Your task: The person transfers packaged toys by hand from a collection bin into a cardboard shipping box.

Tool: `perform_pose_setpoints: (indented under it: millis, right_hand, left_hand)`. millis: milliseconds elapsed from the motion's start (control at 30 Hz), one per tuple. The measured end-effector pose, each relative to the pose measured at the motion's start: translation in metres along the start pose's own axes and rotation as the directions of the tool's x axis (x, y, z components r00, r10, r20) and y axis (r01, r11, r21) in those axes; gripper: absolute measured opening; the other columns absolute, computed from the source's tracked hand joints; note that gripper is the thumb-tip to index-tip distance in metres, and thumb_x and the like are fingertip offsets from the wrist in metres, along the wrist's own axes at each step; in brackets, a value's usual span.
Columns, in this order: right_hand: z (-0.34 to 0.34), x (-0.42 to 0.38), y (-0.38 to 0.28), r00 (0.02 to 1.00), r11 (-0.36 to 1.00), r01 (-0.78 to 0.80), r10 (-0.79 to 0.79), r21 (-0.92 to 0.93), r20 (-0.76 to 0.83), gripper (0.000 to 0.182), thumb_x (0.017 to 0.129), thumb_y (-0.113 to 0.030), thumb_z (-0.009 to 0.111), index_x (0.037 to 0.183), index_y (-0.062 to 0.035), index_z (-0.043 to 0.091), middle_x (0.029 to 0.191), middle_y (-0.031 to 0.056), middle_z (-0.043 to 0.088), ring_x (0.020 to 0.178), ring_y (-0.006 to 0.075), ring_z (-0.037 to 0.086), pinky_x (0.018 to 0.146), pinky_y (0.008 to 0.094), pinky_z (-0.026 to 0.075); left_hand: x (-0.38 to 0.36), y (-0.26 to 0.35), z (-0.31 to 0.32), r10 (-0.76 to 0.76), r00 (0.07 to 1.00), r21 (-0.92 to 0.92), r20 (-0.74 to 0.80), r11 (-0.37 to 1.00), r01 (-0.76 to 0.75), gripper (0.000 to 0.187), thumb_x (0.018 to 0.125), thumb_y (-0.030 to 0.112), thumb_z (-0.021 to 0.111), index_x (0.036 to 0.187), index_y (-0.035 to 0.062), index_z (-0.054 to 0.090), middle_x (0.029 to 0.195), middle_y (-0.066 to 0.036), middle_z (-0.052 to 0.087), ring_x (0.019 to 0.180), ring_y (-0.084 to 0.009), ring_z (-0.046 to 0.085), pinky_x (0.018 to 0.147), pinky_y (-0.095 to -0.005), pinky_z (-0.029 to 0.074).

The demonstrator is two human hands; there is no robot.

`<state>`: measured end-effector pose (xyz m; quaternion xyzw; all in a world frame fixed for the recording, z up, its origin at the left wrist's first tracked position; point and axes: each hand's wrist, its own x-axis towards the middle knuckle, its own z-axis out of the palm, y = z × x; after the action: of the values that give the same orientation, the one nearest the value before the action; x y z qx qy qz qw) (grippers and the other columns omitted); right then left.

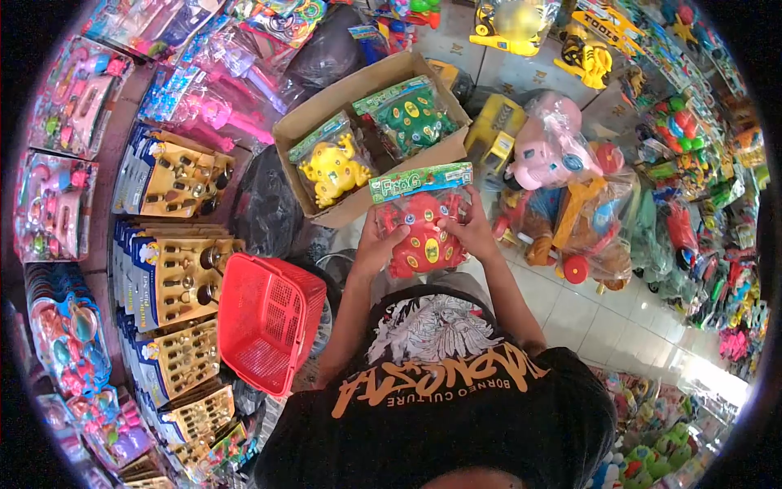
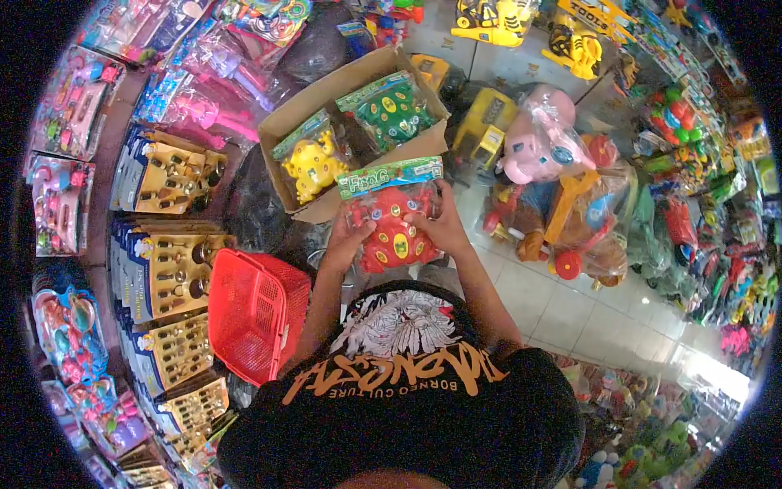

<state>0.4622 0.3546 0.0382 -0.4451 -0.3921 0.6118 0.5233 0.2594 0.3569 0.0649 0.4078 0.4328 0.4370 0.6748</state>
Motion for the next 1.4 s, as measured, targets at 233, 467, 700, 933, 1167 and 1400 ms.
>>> perform_pose_setpoints:
  millis: [233, 467, 700, 933, 1167, 1400]
  right_hand:
    - [-0.004, 0.045, -0.004, 0.993, 1.000, -0.009, 0.006, 0.027, 0.116, 0.084, 0.070, -0.007, 0.074, 0.130, -0.0031, 0.016, 0.118, 0.0169, 0.048, 0.108, 0.0223, 0.049, 0.092, 0.0353, 0.041]
    - [-0.015, 0.090, -0.035, 0.994, 0.987, 0.046, -0.031, -0.152, 0.101, 0.083, 0.069, -0.009, 0.075, 0.133, -0.0066, 0.023, 0.109, 0.0096, 0.049, 0.097, 0.0190, 0.052, 0.087, 0.0334, 0.042]
    - [0.002, 0.155, -0.025, 0.989, 0.908, 0.128, -0.088, -0.400, 0.117, 0.063, 0.073, -0.009, 0.073, 0.126, -0.0080, 0.039, 0.101, 0.0084, 0.053, 0.087, 0.0116, 0.054, 0.070, 0.0249, 0.047]
    - [0.046, 0.215, -0.021, 0.907, 0.631, 0.405, -0.367, -0.662, 0.205, 0.044, 0.073, -0.020, 0.072, 0.112, -0.0054, 0.056, 0.100, 0.0144, 0.060, 0.086, 0.0240, 0.061, 0.074, 0.0293, 0.049]
    - [0.053, 0.230, 0.008, 0.879, 0.359, 0.410, -0.400, -0.838, 0.259, 0.042, 0.072, -0.028, 0.069, 0.108, -0.0084, 0.059, 0.100, 0.0150, 0.058, 0.088, 0.0303, 0.055, 0.078, 0.0396, 0.044]
    - [0.073, 0.219, 0.003, 0.923, 0.182, 0.209, -0.362, -0.961, 0.132, 0.059, 0.071, -0.051, 0.064, 0.122, -0.0240, 0.051, 0.132, 0.0196, 0.036, 0.124, 0.0405, 0.029, 0.094, 0.0653, 0.018]
  left_hand:
    - [0.018, 0.010, -0.008, -0.058, 0.993, -0.017, -0.099, 0.998, 0.056, 0.052, 0.083, 0.008, 0.061, 0.128, 0.0078, 0.035, 0.111, -0.002, 0.054, 0.096, -0.0116, 0.055, 0.079, -0.0272, 0.048]
    - [0.071, 0.038, -0.011, -0.052, 0.981, -0.166, -0.185, 0.986, 0.021, 0.046, 0.084, 0.014, 0.061, 0.123, 0.0079, 0.038, 0.108, -0.003, 0.054, 0.094, -0.0124, 0.054, 0.078, -0.0276, 0.047]
    - [0.128, 0.040, -0.050, 0.046, 0.919, -0.032, -0.392, 0.997, -0.064, 0.057, 0.078, 0.009, 0.067, 0.116, 0.0084, 0.024, 0.108, -0.014, 0.049, 0.096, -0.0182, 0.053, 0.079, -0.0303, 0.046]
    - [0.167, 0.041, -0.107, 0.344, 0.868, 0.701, -0.358, 0.714, 0.006, 0.061, 0.074, 0.029, 0.071, 0.118, 0.0067, 0.034, 0.107, -0.023, 0.050, 0.096, -0.0314, 0.054, 0.081, -0.0429, 0.043]
    - [0.177, 0.019, -0.119, 0.434, 0.843, 0.900, -0.317, 0.418, 0.123, 0.064, 0.075, 0.047, 0.060, 0.122, 0.0098, 0.041, 0.129, -0.013, 0.041, 0.124, -0.0303, 0.032, 0.090, -0.0672, 0.016]
    - [0.171, 0.024, -0.111, 0.439, 0.834, 0.936, -0.335, 0.260, 0.238, 0.061, 0.081, 0.051, 0.049, 0.129, 0.0145, 0.039, 0.136, -0.014, 0.034, 0.128, -0.0321, 0.028, 0.094, -0.0673, 0.014]
